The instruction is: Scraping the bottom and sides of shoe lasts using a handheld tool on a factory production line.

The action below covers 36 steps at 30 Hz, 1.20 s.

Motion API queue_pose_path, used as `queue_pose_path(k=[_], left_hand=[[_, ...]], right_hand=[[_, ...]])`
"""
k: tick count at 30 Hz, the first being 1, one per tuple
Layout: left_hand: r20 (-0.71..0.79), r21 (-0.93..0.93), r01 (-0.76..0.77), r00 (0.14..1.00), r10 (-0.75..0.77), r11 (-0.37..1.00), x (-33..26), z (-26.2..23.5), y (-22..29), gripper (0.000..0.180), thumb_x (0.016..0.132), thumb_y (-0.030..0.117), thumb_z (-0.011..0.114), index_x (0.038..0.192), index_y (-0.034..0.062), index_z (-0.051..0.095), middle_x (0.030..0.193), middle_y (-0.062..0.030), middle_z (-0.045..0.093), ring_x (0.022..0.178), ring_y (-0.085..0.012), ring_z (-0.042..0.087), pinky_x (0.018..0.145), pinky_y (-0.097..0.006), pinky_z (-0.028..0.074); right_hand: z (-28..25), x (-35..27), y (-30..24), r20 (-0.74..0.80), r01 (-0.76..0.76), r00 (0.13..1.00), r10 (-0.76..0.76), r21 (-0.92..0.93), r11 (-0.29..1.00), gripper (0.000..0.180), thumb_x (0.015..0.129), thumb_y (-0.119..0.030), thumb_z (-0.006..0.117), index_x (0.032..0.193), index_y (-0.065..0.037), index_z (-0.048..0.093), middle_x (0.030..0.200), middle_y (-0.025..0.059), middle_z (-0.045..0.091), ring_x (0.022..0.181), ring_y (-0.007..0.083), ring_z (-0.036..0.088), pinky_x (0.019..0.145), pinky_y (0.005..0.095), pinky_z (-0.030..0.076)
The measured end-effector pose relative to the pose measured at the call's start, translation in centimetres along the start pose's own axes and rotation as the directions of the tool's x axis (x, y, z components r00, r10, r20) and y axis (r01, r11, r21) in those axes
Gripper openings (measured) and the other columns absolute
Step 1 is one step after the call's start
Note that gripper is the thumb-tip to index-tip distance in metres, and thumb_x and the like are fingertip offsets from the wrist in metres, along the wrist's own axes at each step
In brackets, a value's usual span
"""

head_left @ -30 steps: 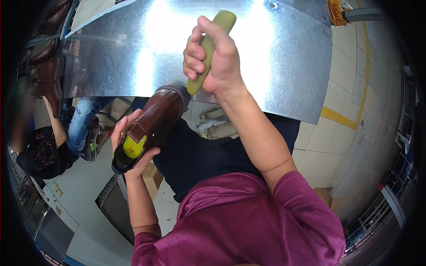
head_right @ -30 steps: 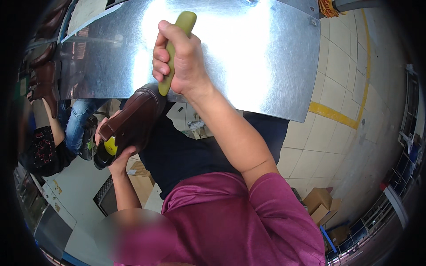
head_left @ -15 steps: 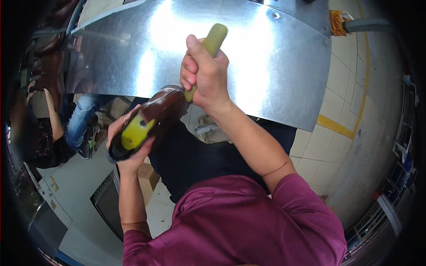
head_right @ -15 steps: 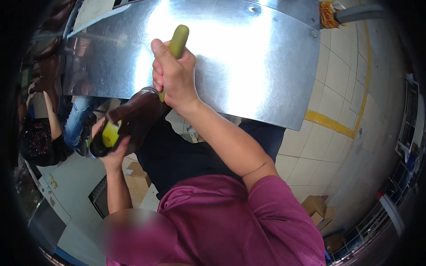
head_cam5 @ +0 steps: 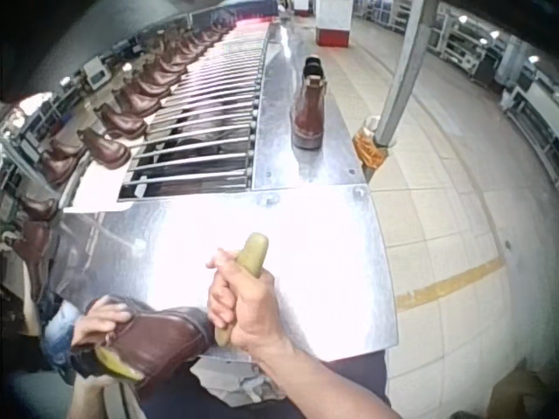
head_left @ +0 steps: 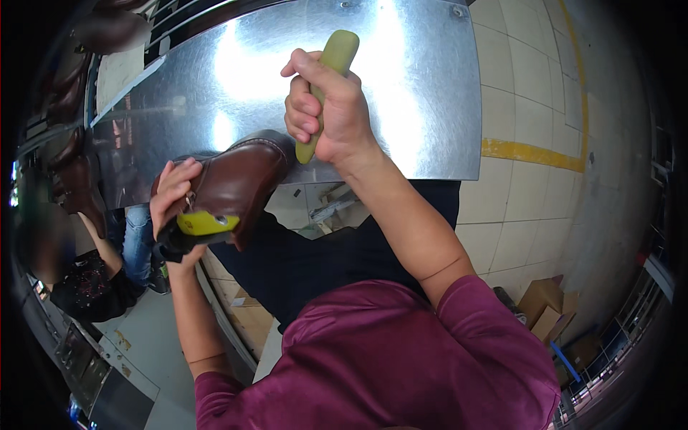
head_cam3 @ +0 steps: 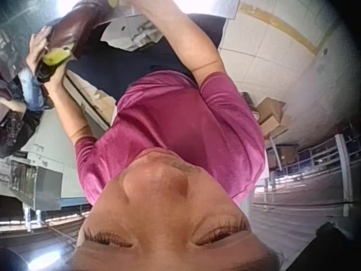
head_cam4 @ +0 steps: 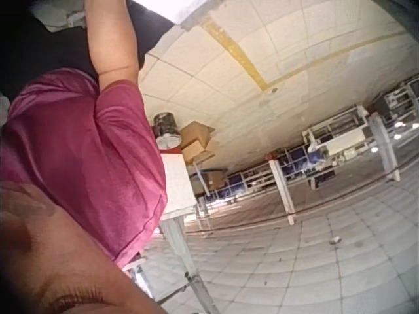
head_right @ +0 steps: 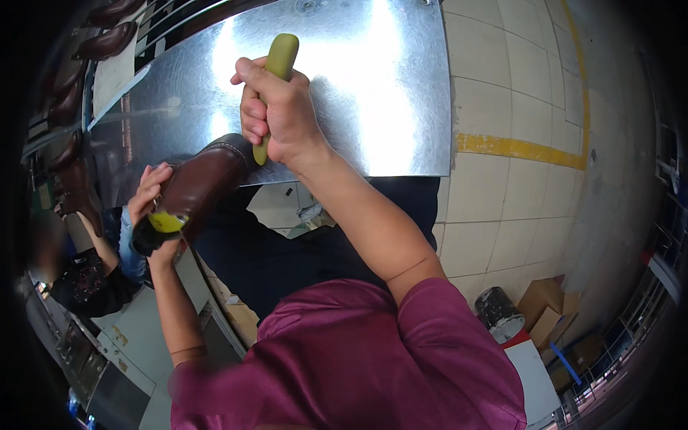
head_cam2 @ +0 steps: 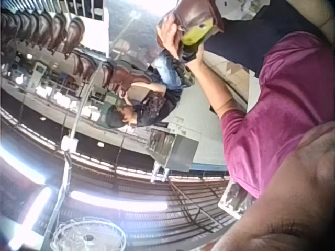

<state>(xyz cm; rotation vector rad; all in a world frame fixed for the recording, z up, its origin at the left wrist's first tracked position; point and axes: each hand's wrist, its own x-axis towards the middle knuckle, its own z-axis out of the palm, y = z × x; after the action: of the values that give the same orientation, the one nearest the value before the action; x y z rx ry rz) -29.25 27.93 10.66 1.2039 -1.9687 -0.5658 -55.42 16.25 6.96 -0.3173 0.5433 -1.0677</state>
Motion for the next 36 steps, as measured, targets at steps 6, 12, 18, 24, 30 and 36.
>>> queue_pose_path(k=[6,12,18,24,30,36], left_hand=[[-0.060,0.026,0.008,0.998,-0.006,1.000,-0.4,1.1,-0.2,0.046,0.088,0.023,0.078,0.123,0.0084,0.052,0.129,-0.0205,0.067,0.127,-0.0343,0.061,0.120,-0.054,0.030],[-0.105,0.001,0.019,0.994,-0.018,1.000,-0.2,1.1,-0.7,0.049,0.088,0.030,0.078,0.124,0.0072,0.054,0.129,-0.0205,0.067,0.125,-0.0340,0.062,0.118,-0.053,0.032],[-0.146,-0.007,0.022,0.989,-0.023,1.000,-0.6,1.0,-0.1,0.050,0.090,0.045,0.074,0.119,0.0091,0.056,0.123,-0.0193,0.070,0.122,-0.0352,0.064,0.117,-0.054,0.031],[-0.277,0.049,0.050,0.960,-0.034,0.998,-4.4,2.3,0.2,0.013,0.100,0.015,0.062,0.111,0.0171,0.056,0.123,-0.0131,0.072,0.119,-0.0337,0.067,0.117,-0.054,0.032],[-0.296,0.040,0.017,0.955,-0.005,0.999,-5.3,1.9,-0.2,0.016,0.097,0.019,0.065,0.111,0.0150,0.058,0.120,-0.0132,0.073,0.117,-0.0326,0.068,0.116,-0.056,0.033],[0.208,-0.006,-0.201,0.958,0.198,0.980,3.2,-1.6,0.5,0.037,0.080,0.016,0.080,0.113,0.0118,0.065,0.124,-0.0123,0.072,0.126,-0.0351,0.062,0.116,-0.059,0.031]], right_hand=[[-0.6,1.5,1.1,-0.016,-0.038,0.999,0.042,0.198,0.979,0.029,0.102,-0.031,0.059,0.087,-0.007,0.057,0.052,-0.0032,0.038,0.037,0.0092,0.034,0.037,0.0283,0.031],[0.8,1.4,1.4,0.051,0.008,0.999,-0.014,0.101,0.995,0.025,0.095,-0.025,0.071,0.088,-0.004,0.058,0.055,-0.0025,0.046,0.039,0.0085,0.042,0.037,0.0279,0.035],[2.2,2.8,1.5,0.037,-0.201,0.978,0.207,-0.123,0.972,0.023,0.097,-0.024,0.069,0.090,-0.004,0.060,0.054,-0.0049,0.044,0.039,0.0046,0.040,0.037,0.0223,0.033],[3.5,3.4,0.9,0.124,-0.312,0.939,0.320,-0.082,0.947,0.023,0.097,-0.023,0.068,0.090,-0.003,0.059,0.053,-0.0044,0.041,0.037,0.0052,0.037,0.034,0.0228,0.031],[4.9,4.3,1.3,0.202,-0.426,0.839,0.506,-0.335,0.840,0.022,0.096,-0.019,0.070,0.091,0.001,0.062,0.052,-0.0048,0.039,0.036,0.0054,0.036,0.033,0.0220,0.031],[1.6,1.1,-0.1,0.142,-0.311,0.934,0.326,-0.117,0.943,0.021,0.096,-0.018,0.068,0.089,0.001,0.061,0.050,-0.0017,0.042,0.036,0.0080,0.039,0.034,0.0244,0.032]])
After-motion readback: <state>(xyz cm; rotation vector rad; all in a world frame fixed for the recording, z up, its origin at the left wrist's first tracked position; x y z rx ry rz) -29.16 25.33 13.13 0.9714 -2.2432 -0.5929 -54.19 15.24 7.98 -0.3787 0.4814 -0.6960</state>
